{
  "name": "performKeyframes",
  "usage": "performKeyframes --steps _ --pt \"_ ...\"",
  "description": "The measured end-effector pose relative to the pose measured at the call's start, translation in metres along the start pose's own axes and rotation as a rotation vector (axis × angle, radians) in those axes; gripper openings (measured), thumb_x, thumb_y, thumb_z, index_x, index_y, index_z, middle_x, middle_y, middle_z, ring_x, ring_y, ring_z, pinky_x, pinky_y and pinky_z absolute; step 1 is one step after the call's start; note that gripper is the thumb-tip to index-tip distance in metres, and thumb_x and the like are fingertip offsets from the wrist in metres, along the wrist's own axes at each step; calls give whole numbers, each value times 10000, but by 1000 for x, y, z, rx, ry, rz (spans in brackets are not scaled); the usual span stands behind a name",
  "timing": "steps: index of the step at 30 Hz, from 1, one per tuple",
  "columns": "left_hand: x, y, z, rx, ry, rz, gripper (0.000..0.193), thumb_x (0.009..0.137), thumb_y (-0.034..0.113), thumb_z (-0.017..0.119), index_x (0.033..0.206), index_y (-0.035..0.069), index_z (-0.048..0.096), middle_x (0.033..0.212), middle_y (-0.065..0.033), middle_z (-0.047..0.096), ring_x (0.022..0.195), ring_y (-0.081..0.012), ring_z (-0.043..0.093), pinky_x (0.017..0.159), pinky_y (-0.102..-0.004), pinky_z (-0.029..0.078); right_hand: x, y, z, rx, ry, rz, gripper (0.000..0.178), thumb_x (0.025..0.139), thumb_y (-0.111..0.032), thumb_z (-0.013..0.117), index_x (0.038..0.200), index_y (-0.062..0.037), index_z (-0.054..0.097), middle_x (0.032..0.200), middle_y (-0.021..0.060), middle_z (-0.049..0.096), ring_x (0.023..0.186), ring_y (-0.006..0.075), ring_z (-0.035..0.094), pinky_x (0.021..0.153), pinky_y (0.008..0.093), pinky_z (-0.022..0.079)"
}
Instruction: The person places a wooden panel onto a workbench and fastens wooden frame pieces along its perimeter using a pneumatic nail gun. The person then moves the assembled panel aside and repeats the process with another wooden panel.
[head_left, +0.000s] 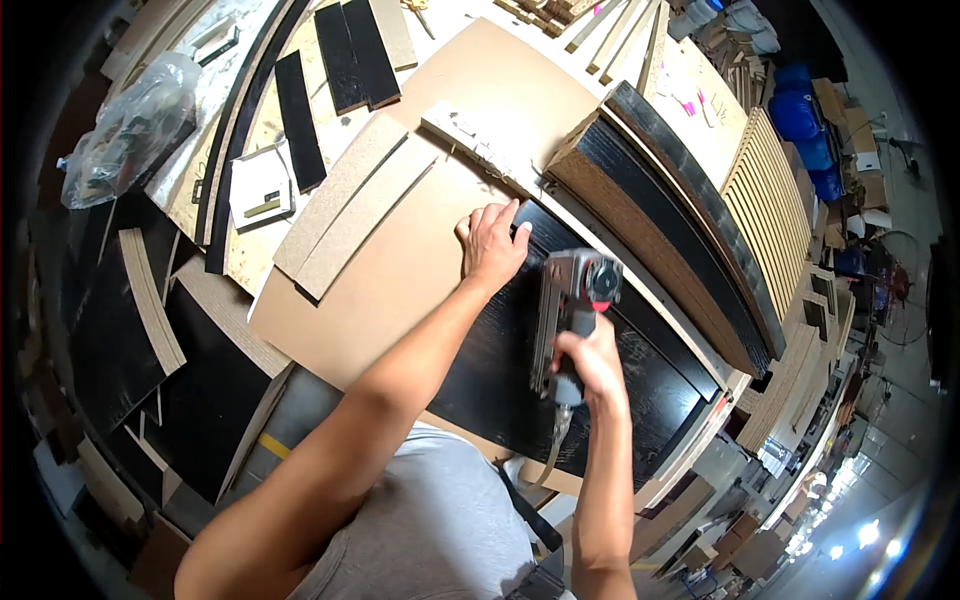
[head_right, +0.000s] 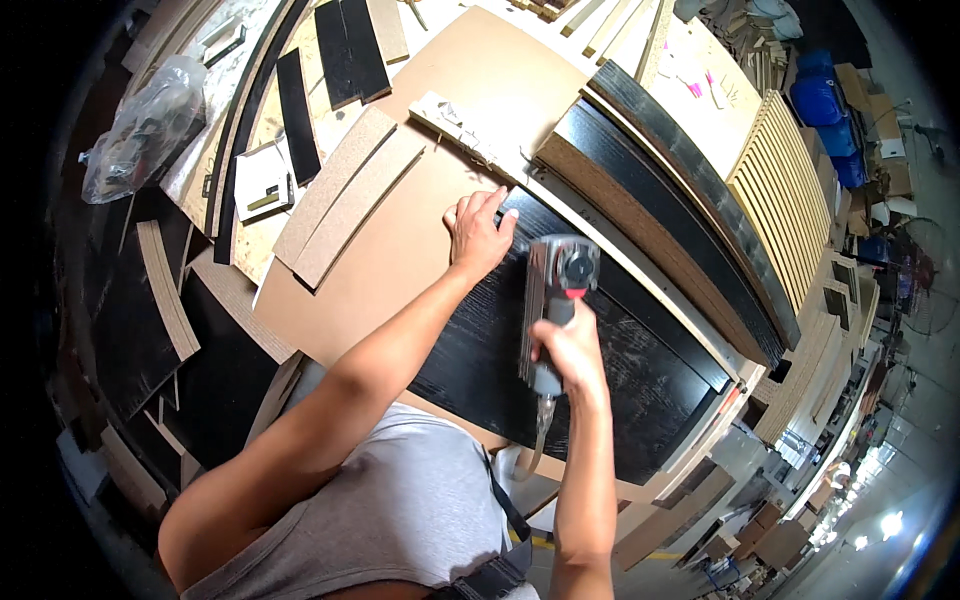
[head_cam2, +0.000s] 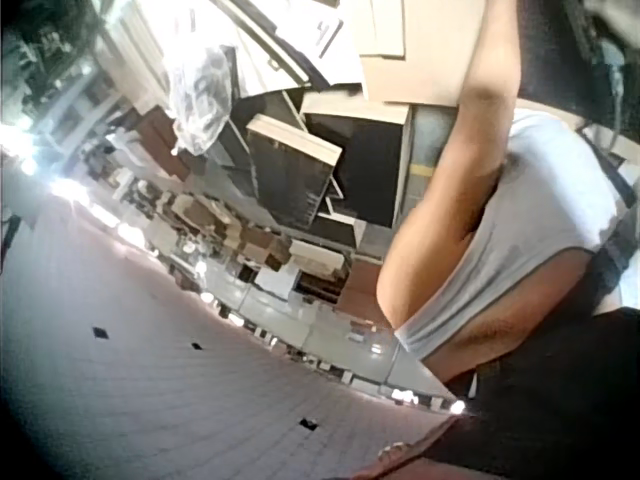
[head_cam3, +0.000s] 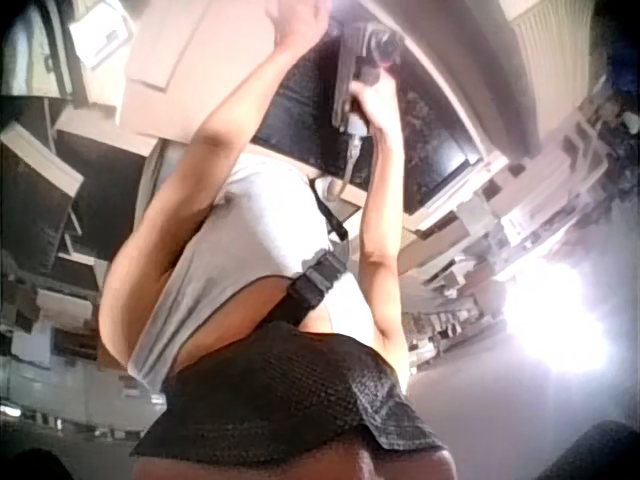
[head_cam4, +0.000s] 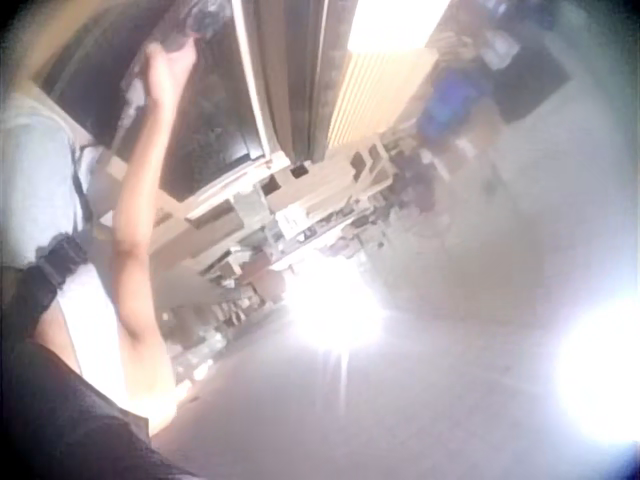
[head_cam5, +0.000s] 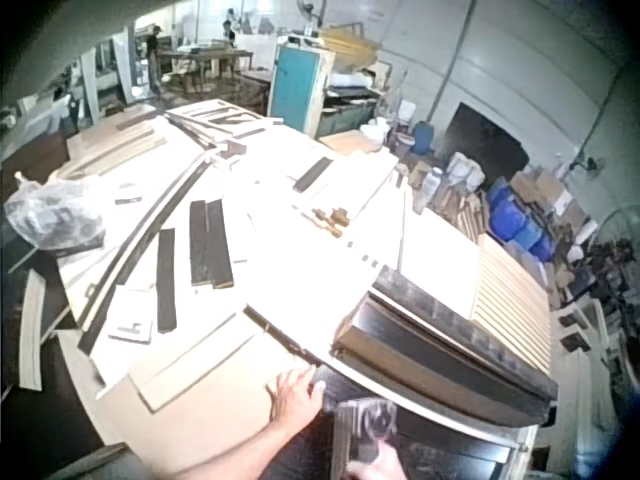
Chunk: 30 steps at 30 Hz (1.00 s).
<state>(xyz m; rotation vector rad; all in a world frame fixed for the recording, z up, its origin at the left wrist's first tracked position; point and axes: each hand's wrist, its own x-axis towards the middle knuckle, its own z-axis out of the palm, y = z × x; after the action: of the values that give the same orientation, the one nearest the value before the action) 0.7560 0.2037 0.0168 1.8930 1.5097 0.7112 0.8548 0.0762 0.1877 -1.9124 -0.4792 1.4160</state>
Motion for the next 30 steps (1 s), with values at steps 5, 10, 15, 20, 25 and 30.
performKeyframes --steps 5,10,15,20,25,30 --pt "-2 -1 0 69 -9 142 599 897 338 657 1410 72 499 1365 -89 550 1286 -256 461 1077 -466 276 -88 77 -8 -69 143 79 198 681 88 590 866 17 590 688 62 599 532 173 594 486 316 494" --pt "0 12 4 30 -96 -1 618 869 298 697 1409 74 497 1360 -130 535 1266 -318 460 1072 -497 310 -170 169 -17 3 273 152 217 712 48 647 914 15 576 689 63 605 515 161 591 489 313 477" --pt "-6 8 1 115 -141 -94 634 848 258 711 1402 64 471 1290 -156 523 1242 -354 452 1054 -532 336 -218 225 -10 224 417 205 185 711 123 570 878 55 608 698 104 621 513 200 589 485 322 476" --pt "13 -24 -18 93 -220 188 646 845 289 716 1420 145 461 1263 -173 566 1195 -379 532 1006 -576 393 -245 238 1 349 532 215 236 730 116 558 957 50 575 715 98 604 514 192 581 498 318 469" --pt "77 -37 -33 152 -682 415 448 815 330 744 1209 144 637 1111 -179 627 1095 -369 591 948 -453 479 -266 256 9 324 553 181 172 731 106 593 891 45 581 698 79 603 522 181 594 508 314 473" --pt "92 -26 -33 282 -661 462 445 768 346 808 1095 70 685 1057 -169 648 1032 -349 619 915 -433 491 -278 268 22 427 683 143 103 711 73 660 793 34 612 651 65 623 498 153 602 487 291 468"
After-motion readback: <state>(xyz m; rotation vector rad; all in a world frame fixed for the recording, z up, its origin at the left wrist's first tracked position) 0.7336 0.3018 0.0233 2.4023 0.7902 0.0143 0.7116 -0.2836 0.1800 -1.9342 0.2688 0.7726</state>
